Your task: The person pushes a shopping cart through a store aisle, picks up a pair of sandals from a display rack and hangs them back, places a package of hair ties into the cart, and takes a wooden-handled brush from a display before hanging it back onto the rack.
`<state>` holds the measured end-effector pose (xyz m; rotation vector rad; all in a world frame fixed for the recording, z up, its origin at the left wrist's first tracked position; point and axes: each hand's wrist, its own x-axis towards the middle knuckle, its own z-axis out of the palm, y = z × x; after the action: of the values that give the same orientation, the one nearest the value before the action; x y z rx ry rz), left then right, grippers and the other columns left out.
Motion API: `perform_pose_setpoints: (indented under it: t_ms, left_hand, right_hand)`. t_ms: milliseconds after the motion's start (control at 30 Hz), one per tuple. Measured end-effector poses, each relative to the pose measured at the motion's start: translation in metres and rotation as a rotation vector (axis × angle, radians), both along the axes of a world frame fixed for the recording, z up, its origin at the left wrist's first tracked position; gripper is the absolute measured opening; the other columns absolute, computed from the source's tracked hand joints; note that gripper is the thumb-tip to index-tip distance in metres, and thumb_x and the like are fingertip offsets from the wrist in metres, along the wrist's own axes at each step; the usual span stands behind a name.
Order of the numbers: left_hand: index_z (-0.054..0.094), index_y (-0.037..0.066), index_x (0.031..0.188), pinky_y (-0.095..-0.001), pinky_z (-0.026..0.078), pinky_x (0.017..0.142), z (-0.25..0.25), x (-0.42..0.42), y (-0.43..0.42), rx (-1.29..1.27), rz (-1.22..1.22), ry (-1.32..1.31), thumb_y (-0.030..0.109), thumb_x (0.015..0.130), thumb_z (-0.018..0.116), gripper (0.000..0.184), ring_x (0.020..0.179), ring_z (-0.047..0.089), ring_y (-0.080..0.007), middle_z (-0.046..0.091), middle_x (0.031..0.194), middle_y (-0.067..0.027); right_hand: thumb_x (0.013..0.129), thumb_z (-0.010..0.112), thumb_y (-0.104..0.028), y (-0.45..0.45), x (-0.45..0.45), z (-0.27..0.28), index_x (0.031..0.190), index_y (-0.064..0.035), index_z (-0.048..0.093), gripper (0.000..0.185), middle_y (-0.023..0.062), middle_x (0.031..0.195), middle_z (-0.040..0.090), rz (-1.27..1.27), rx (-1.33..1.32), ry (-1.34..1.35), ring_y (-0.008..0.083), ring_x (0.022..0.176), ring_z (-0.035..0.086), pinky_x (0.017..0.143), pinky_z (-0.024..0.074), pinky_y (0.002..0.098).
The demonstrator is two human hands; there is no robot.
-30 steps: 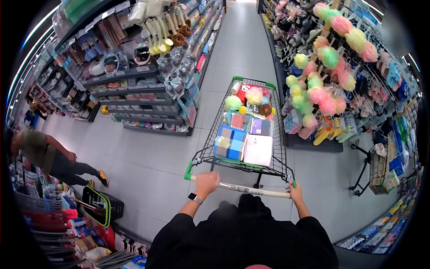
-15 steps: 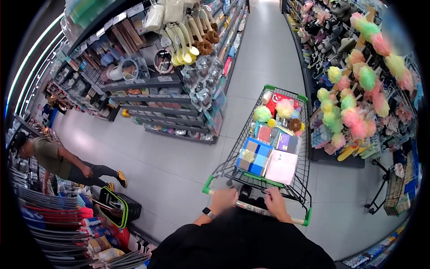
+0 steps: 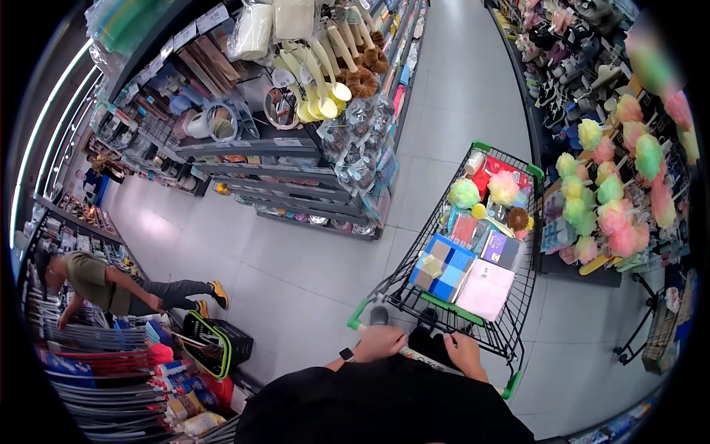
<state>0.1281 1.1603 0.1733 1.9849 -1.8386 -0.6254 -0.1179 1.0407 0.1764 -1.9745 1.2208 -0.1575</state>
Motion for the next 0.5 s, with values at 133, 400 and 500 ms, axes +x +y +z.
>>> perform_pose_setpoints:
  t_ms: [133, 400, 500]
  left_hand:
    - [0.065, 0.01, 0.088, -0.0461, 0.05, 0.062, -0.006, 0.038, -0.012, 0.055, -0.145, 0.182, 0.03, 0.094, 0.057, 0.023, 0.071, 0.065, -0.0335, 0.066, 0.075, -0.01]
    - [0.065, 0.008, 0.097, -0.0468, 0.051, 0.072, -0.009, 0.136, -0.024, 0.086, -0.51, 0.34, 0.028, 0.096, 0.054, 0.023, 0.083, 0.065, -0.0365, 0.066, 0.085, -0.0145]
    - [0.064, 0.005, 0.096, -0.0421, 0.051, 0.078, 0.007, 0.171, -0.039, 0.084, -0.538, 0.469, 0.024, 0.097, 0.053, 0.022, 0.09, 0.064, -0.0325, 0.065, 0.094, -0.0128]
  right_hand:
    - [0.093, 0.061, -0.029, 0.008, 0.019, -0.009, 0.079, -0.0032, 0.065, 0.03, 0.017, 0.075, 0.064, -0.042, 0.004, 0.009, 0.0386, 0.07, 0.063, 0.065, 0.0484, 0.0483]
    - [0.093, 0.065, -0.019, 0.045, 0.083, -0.021, 0.088, -0.001, 0.057, 0.02, 0.0161, 0.078, 0.057, -0.384, -0.181, -0.006, 0.0329, 0.067, 0.061, 0.059, 0.0472, 0.0395]
    - [0.092, 0.065, -0.015, 0.055, 0.104, -0.034, 0.088, -0.0024, 0.055, 0.017, 0.0139, 0.083, 0.055, -0.536, -0.202, -0.098, 0.032, 0.065, 0.06, 0.057, 0.0471, 0.0406]
